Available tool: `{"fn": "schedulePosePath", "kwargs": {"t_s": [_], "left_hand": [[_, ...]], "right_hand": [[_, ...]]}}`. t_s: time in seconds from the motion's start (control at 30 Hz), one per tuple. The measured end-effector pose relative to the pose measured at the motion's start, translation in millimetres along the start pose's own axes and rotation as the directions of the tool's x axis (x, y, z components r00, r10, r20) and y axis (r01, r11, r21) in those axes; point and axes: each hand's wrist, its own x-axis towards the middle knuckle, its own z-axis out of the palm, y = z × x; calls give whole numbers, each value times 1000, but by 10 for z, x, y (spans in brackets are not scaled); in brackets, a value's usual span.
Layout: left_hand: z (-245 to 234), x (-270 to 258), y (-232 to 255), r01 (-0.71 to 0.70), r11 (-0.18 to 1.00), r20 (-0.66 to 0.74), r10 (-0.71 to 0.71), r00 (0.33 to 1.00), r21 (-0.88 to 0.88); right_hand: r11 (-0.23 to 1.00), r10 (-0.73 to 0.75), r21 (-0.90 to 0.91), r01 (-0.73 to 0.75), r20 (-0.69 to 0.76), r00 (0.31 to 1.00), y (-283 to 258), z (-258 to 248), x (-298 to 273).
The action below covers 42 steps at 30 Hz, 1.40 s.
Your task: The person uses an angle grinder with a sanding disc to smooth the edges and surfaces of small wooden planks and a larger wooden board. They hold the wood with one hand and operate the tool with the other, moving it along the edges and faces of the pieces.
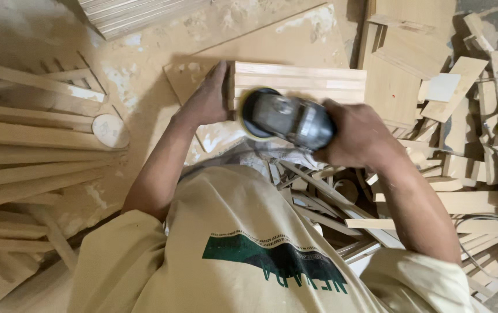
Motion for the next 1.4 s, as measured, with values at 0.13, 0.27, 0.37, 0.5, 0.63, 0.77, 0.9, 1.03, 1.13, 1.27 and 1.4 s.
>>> {"fn": "schedulePosePath", "kwargs": {"t_s": [0.13, 0.27, 0.37, 0.5, 0.63, 0.77, 0.9, 1.03, 1.13, 1.27, 1.4], "left_hand": [[-169, 147, 530, 561, 802, 118, -589, 799, 208], [-200, 203, 634, 606, 771, 127, -633, 764, 197], [-294, 281, 837, 575, 805, 93, -589, 803, 144], [-306, 376, 994, 567, 805, 95, -587, 804, 175], [-309, 285, 873, 621, 748, 102, -654, 750, 233], [-422, 327, 980, 533, 823, 173, -564, 807, 194], [-418, 278, 945, 525, 836, 179, -547, 818, 157], [-432, 189, 881, 579, 788, 152, -611, 777, 210], [-487, 242, 1027, 597, 782, 133, -620, 773, 178], [-516, 225, 967, 648, 735, 123, -675, 728, 200], [-585, 282, 1135, 626, 762, 132, -646, 751, 168]], "right_hand": [[987, 153, 39, -153, 10, 988, 283, -128, -279], [987, 158, 34, -157, -19, 987, 385, -37, -132], [997, 27, 80, -22, -65, 997, 43, -44, 246], [994, -62, 88, 71, -95, 994, -236, -150, 525], [992, 14, 125, 1, -115, 993, 125, -210, 426], [899, 304, 318, -300, 39, 952, 503, -391, -79], [873, 451, 216, -437, -15, 892, 991, -193, -184], [867, 410, 307, -393, 9, 912, 641, -32, -66], [952, 249, 188, -243, -10, 968, 135, 23, -14], [985, 54, 166, -46, -42, 998, -98, 31, -155], [944, 221, 251, -214, 1, 975, 491, 141, -296]]}}
